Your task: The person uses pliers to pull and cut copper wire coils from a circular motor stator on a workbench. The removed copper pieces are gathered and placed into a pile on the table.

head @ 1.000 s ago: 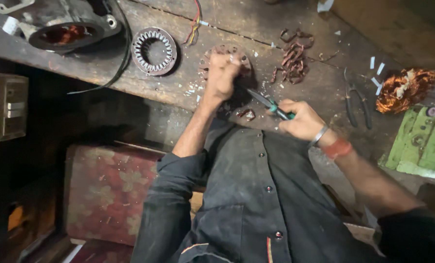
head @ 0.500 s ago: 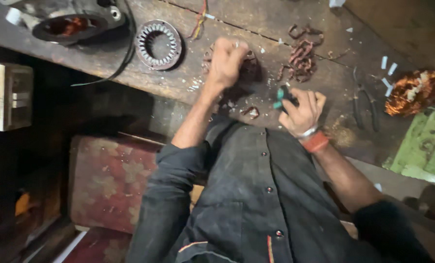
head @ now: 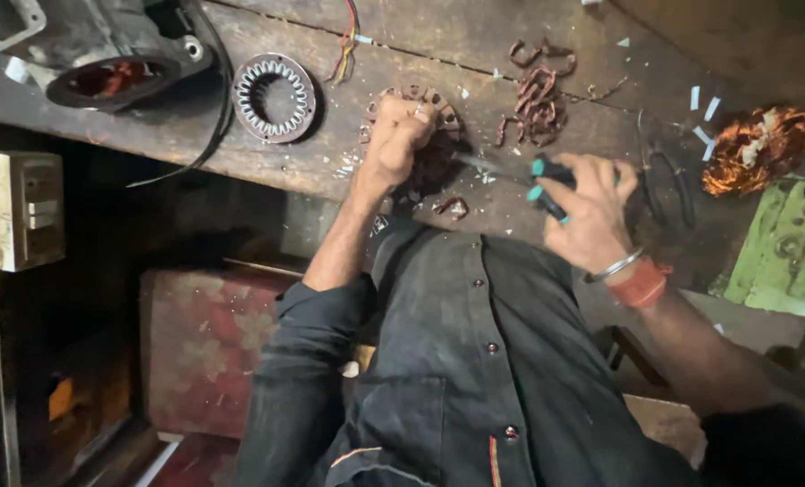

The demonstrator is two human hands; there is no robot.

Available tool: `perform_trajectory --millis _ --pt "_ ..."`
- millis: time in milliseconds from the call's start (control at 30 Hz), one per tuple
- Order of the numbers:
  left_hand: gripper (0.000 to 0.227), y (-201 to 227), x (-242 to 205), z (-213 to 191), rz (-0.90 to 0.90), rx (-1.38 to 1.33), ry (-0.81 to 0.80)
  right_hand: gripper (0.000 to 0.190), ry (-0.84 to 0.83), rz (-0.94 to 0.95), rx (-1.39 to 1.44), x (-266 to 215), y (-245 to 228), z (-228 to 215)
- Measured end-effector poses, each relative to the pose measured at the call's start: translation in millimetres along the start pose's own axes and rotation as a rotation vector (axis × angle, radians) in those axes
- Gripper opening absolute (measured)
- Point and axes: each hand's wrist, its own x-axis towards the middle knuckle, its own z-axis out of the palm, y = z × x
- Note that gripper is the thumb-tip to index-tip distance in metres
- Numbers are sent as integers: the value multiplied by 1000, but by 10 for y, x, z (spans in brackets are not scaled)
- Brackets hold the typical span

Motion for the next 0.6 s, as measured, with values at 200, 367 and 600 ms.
perform_trajectory --millis 200,367,600 --pt "36 88 86 49 -16 -14 10 36 -14 -68 -148 120 -133 61" --pt "30 34 35 116 97 7 86 38 -57 -95 -157 236 -191 188" --pt "27 -57 15 79 275 199 113 37 -349 217 417 230 -22 421"
